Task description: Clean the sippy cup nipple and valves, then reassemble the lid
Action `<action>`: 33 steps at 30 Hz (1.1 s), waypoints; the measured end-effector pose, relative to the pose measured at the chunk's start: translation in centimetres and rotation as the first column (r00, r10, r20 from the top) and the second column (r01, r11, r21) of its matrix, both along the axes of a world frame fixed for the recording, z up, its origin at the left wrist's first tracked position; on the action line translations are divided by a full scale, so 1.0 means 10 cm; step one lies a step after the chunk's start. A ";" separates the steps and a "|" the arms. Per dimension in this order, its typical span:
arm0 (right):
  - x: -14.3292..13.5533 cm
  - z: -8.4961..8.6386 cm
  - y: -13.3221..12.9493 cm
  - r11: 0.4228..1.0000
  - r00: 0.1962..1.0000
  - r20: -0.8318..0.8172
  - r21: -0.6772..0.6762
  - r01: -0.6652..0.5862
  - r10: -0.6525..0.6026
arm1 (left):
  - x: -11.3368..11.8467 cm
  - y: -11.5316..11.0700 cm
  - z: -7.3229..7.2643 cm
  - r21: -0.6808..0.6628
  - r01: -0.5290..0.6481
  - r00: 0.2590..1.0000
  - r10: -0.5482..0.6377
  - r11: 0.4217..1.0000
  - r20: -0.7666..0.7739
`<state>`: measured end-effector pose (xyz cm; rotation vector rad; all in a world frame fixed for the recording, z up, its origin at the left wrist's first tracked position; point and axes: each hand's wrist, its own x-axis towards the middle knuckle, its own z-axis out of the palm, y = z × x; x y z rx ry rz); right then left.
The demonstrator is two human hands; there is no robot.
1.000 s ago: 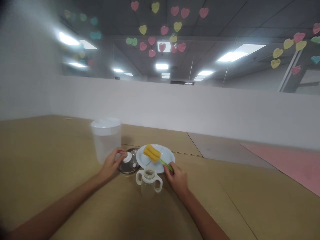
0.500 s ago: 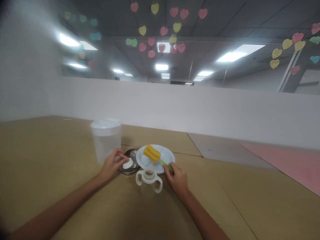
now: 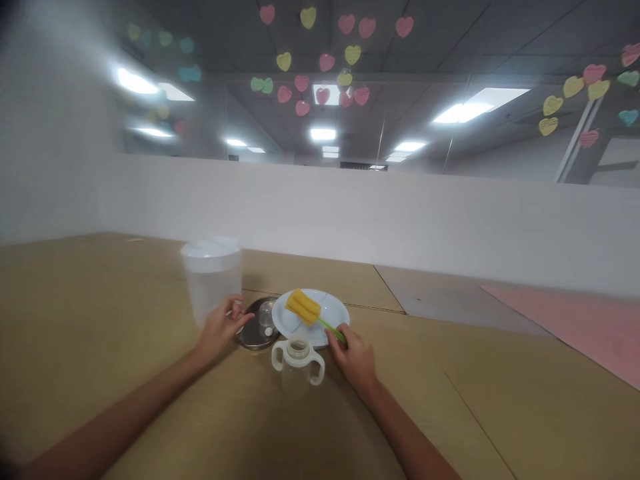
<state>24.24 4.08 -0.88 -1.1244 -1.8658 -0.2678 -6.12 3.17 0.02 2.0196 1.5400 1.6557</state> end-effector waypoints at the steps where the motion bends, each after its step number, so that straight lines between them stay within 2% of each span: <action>1: 0.00 0.00 0.00 1.000 1.000 0.000 0.002 0.000 0.000 | 0.00 0.00 0.01 0.000 0.003 1.000 -0.003 1.000 -0.009; 5: 0.00 0.01 0.00 1.000 1.000 0.001 0.004 0.003 -0.003 | 0.02 -0.03 0.03 0.000 -0.014 0.997 0.014 1.000 -0.070; 10: 0.00 0.01 -0.01 1.000 1.000 -0.005 -0.007 0.003 -0.003 | 0.02 -0.03 0.03 -0.035 0.064 0.991 -0.068 0.997 -0.117; 15: 0.00 -0.01 0.00 1.000 1.000 -0.010 -0.008 0.015 -0.016 | 0.02 -0.04 0.06 -0.044 -0.002 0.995 -0.003 0.999 -0.099; 19: 0.01 -0.01 0.01 1.000 1.000 -0.008 -0.009 0.007 -0.007 | 0.02 -0.05 0.07 -0.034 0.023 0.997 -0.026 0.999 -0.075; 23: 0.01 0.00 0.00 1.000 1.000 -0.008 -0.005 0.012 -0.012 | 0.01 -0.05 0.06 -0.062 0.113 0.991 -0.117 0.992 -0.066; 28: 0.00 0.00 -0.01 1.000 1.000 -0.010 -0.019 0.002 -0.003 | 0.02 -0.05 0.05 -0.025 0.030 0.996 -0.032 0.999 -0.087; 33: 0.00 0.00 0.00 1.000 1.000 -0.004 -0.007 0.002 -0.002 | 0.02 -0.04 0.05 0.009 0.085 0.994 -0.084 0.996 -0.069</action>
